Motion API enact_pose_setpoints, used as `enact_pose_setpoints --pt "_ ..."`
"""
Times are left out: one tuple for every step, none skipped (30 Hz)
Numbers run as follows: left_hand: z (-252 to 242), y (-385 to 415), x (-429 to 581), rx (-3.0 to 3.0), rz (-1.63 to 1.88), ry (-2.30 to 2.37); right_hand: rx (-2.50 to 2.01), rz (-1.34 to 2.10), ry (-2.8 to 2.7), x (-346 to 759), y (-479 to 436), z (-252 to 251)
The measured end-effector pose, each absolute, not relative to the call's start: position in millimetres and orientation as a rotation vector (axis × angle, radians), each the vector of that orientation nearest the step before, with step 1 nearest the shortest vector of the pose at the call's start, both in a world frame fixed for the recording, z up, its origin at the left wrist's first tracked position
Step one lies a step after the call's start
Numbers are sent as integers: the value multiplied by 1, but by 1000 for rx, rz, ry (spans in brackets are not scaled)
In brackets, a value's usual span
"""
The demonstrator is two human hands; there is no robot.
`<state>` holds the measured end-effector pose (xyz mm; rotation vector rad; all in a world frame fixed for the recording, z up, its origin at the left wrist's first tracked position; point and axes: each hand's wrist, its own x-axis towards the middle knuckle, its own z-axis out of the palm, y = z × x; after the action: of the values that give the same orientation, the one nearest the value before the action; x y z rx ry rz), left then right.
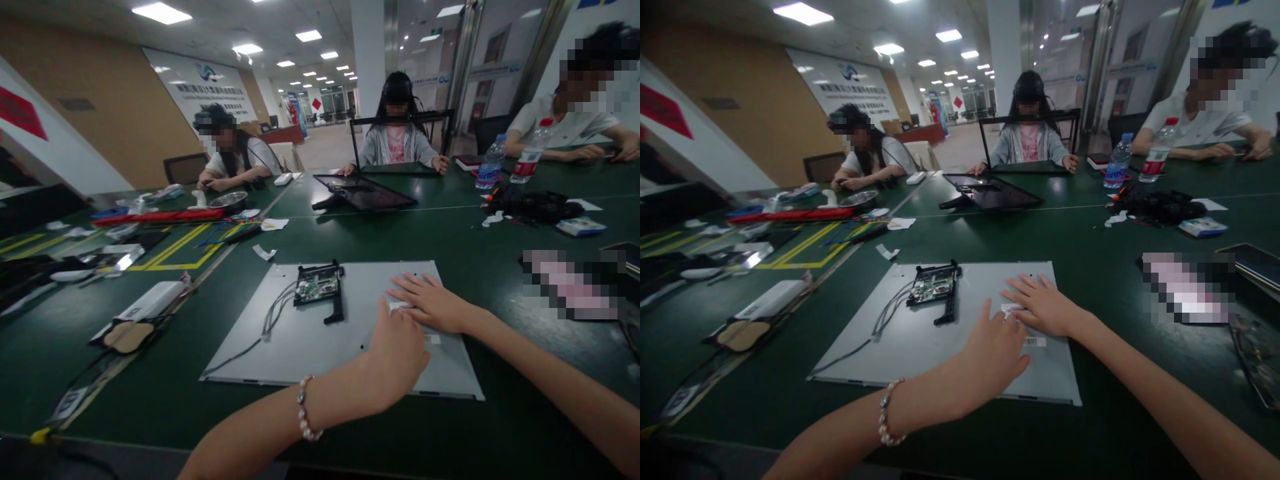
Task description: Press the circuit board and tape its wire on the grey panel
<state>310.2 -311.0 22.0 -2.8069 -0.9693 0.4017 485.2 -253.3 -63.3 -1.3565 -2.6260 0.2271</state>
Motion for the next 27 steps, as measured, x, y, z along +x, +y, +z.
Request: enact_pose_setpoints --pt "20 -313 312 -2825 424 -982 -1372 220 -2622 490 -256 -63" --pt "18 -315 313 -2850 448 -985 -1384 217 -2619 494 -258 -64" --pt "15 -319 314 -2886 472 -967 -1391 217 -2619 498 -260 -64" --pt "12 -323 314 -2931 493 -931 -1395 222 -2618 501 -261 -64" --pt "9 -327 315 -2975 506 -887 -1397 230 -2614 504 -262 -64" --pt "7 -331 314 -3012 506 -848 -1401 239 -2606 506 -263 -65" --pt "4 -335 314 -3039 492 -819 -1409 250 -2597 508 -264 -64" --pt "1 -337 314 -3053 469 -810 -1420 263 -2586 510 -265 -64" --pt "-2 -339 314 -3059 442 -817 -1429 278 -2579 511 -266 -63" --pt "-5 -341 315 -3063 403 -830 -1437 296 -2576 513 -266 -62" --pt "-8 -341 315 -3066 348 -841 -1445 315 -2575 514 -267 -61" --pt "-11 -342 315 -3070 289 -849 -1456 332 -2572 516 -267 -59" --pt "-15 -342 316 -3075 229 -852 -1473 345 -2566 517 -268 -58" --pt "-18 -341 316 -3084 169 -844 -1497 351 -2553 519 -268 -57" --pt "-21 -341 316 -3099 110 -827 -1527 343 -2533 520 -269 -56" --pt "-24 -341 317 -3116 53 -805 -1560 319 -2509 520 -270 -56" --pt "-26 -340 317 -3134 -2 -785 -1590 282 -2486 520 -271 -56" --pt "-28 -340 318 -3154 -51 -766 -1614 236 -2465 519 -272 -56" --pt "-30 -339 320 -3173 -97 -751 -1630 187 -2448 518 -273 -56" --pt "-31 -337 321 -3190 -135 -741 -1638 143 -2436 516 -274 -56" --pt "-32 -336 323 -3205 -163 -733 -1639 112 -2430 514 -275 -57" --pt "-33 -335 325 -3216 -182 -725 -1637 94 -2427 512 -276 -57" --pt "-33 -334 327 -3222 -193 -713 -1635 88 -2428 510 -277 -57" --pt "-32 -334 328 -3220 -197 -701 -1638 87 -2428 509 -278 -58" --pt "-32 -334 329 -3210 -197 -694 -1648 89 -2427 508 -279 -59" --pt "-31 -335 329 -3194 -191 -685 -1668 93 -2424 508 -280 -60" --pt "-31 -337 329 -3169 -185 -677 -1693 97 -2420 508 -281 -61"
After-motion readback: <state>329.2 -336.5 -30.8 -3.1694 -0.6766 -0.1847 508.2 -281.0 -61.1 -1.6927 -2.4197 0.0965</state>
